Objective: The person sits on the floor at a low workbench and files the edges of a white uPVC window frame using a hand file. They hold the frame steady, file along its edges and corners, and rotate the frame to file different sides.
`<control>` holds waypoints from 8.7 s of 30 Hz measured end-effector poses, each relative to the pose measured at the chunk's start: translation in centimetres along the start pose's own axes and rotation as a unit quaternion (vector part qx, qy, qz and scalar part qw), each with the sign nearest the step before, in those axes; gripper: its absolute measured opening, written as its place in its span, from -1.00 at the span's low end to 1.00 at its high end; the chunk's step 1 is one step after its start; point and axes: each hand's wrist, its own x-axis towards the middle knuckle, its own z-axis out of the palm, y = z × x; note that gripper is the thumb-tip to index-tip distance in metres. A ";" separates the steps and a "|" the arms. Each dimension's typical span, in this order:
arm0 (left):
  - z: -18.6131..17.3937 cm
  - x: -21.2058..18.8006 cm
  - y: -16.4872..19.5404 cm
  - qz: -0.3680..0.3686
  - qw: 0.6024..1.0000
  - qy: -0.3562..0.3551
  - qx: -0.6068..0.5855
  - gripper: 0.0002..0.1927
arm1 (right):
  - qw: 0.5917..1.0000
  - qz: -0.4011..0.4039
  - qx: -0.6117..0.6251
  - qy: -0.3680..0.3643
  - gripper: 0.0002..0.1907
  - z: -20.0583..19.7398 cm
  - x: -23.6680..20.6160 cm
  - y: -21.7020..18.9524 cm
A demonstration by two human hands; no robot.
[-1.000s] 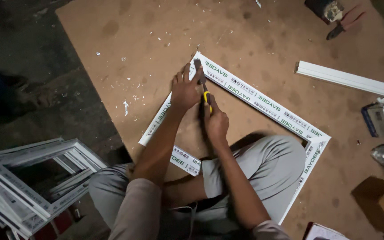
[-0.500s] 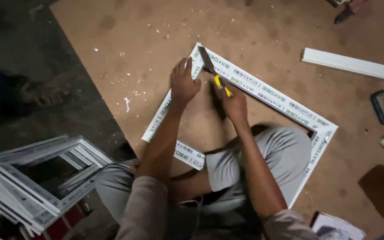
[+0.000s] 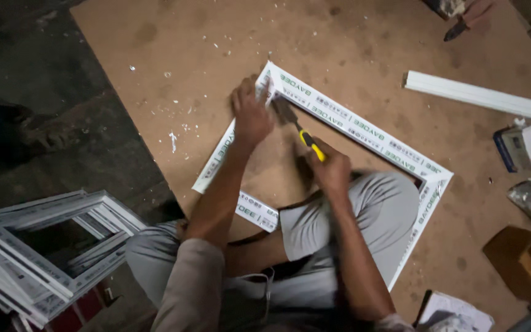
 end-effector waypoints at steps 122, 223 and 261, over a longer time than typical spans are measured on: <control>0.8 7.6 0.7 -0.235 0.866 -0.157 -0.413 -0.53 | 0.908 0.148 0.386 -0.068 -0.85 -3.2 16.1 -2.2; 3.2 5.6 -0.8 -0.235 0.894 -0.129 -0.358 -0.49 | 0.917 0.190 0.339 -0.087 -0.86 -1.4 16.3 -0.5; 6.0 9.2 -8.0 -0.468 0.857 0.112 -0.186 -0.83 | 0.917 0.057 0.380 0.110 -0.81 0.5 17.5 3.3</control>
